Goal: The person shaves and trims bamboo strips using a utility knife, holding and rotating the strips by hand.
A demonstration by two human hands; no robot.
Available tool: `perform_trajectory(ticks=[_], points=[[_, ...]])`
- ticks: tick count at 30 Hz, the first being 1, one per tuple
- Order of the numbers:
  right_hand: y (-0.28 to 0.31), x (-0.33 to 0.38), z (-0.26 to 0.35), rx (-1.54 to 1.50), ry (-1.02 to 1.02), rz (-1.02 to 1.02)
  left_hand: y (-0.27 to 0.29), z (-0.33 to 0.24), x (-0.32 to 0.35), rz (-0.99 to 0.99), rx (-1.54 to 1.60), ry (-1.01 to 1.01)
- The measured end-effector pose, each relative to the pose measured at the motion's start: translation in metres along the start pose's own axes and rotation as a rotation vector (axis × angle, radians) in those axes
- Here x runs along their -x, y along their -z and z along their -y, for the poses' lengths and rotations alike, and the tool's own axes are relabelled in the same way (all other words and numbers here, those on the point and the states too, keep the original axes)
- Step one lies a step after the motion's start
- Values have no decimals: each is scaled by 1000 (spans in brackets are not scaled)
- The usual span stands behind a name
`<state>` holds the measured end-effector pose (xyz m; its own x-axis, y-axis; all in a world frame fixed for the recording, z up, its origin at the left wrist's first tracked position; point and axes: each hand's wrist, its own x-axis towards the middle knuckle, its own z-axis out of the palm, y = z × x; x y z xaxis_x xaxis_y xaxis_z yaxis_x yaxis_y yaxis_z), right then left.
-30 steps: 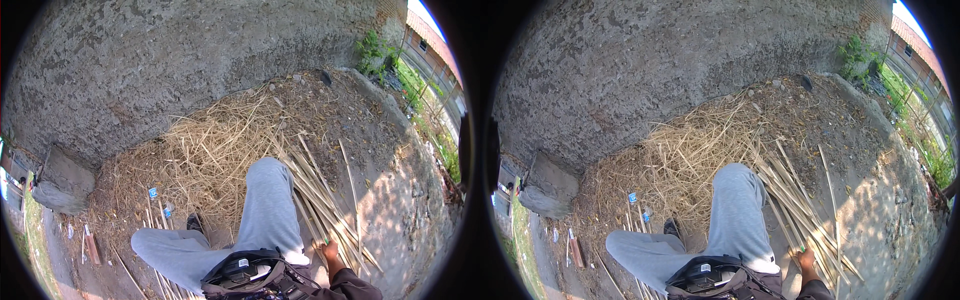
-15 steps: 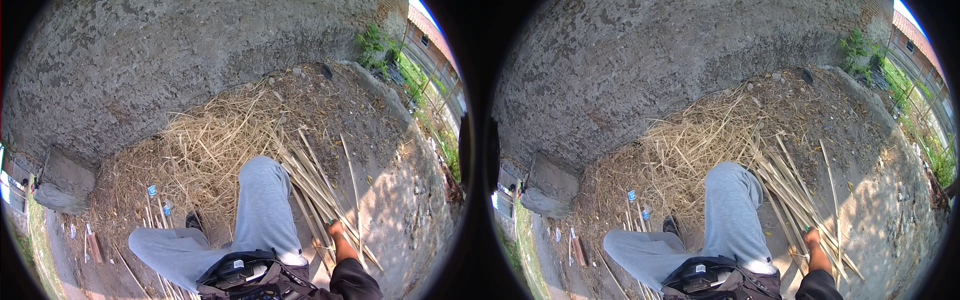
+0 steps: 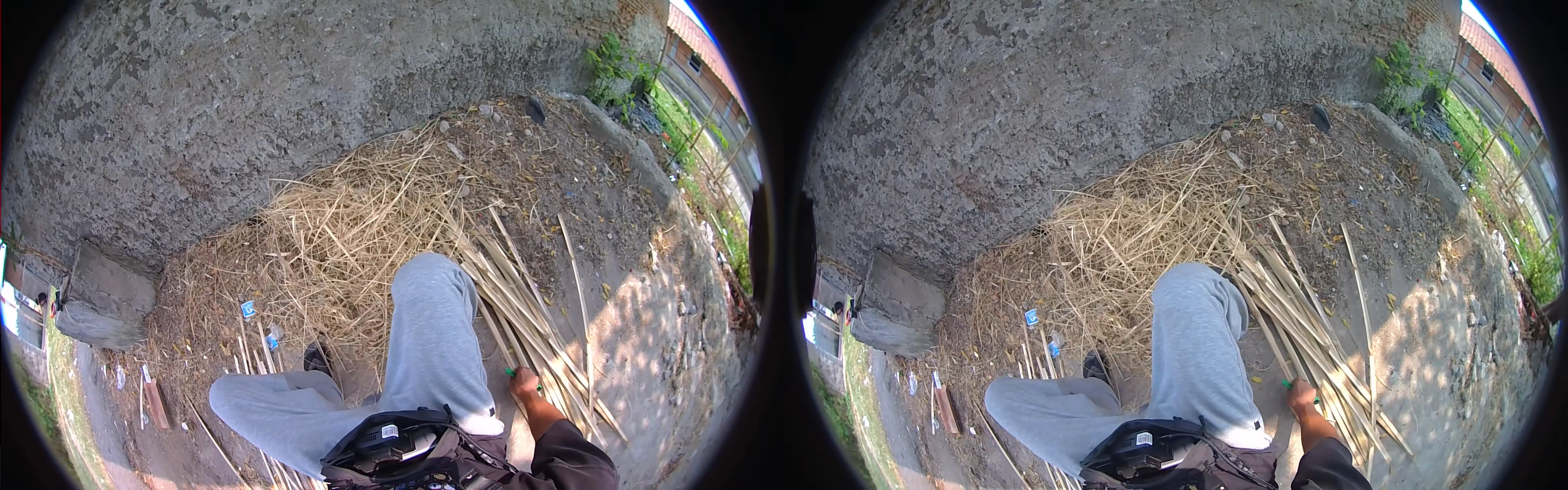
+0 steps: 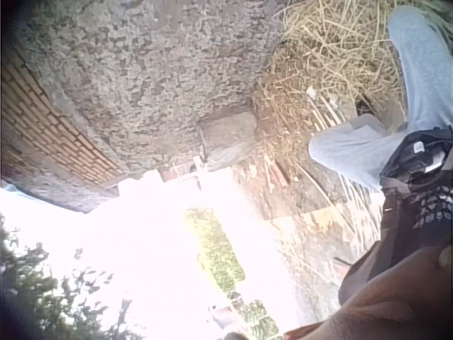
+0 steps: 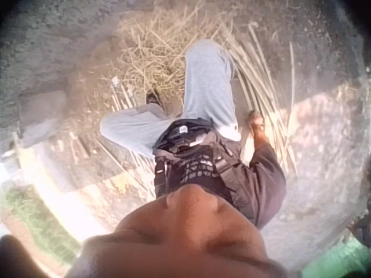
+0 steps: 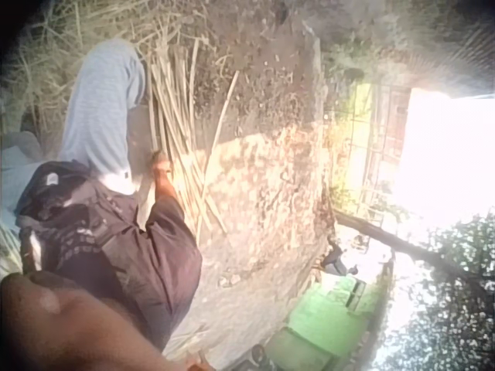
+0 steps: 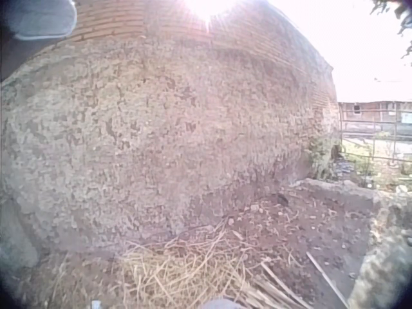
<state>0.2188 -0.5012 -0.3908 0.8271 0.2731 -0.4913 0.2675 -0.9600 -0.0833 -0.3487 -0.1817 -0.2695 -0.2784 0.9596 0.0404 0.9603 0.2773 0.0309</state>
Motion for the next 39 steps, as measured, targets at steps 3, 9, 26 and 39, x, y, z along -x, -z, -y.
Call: perform_trajectory(ticks=[3,9,26,39], points=[[4,6,-2,-129,-54,-152,1,4,-1,-4,-3,8],[15,4,-16,-285,-254,-135,4,8,1,-14,-10,21],[10,-7,-43,26,-161,-51,-3,5,0,-11,2,32],[167,64,-49,-163,-174,-257,-6,18,-8,-22,10,36]])
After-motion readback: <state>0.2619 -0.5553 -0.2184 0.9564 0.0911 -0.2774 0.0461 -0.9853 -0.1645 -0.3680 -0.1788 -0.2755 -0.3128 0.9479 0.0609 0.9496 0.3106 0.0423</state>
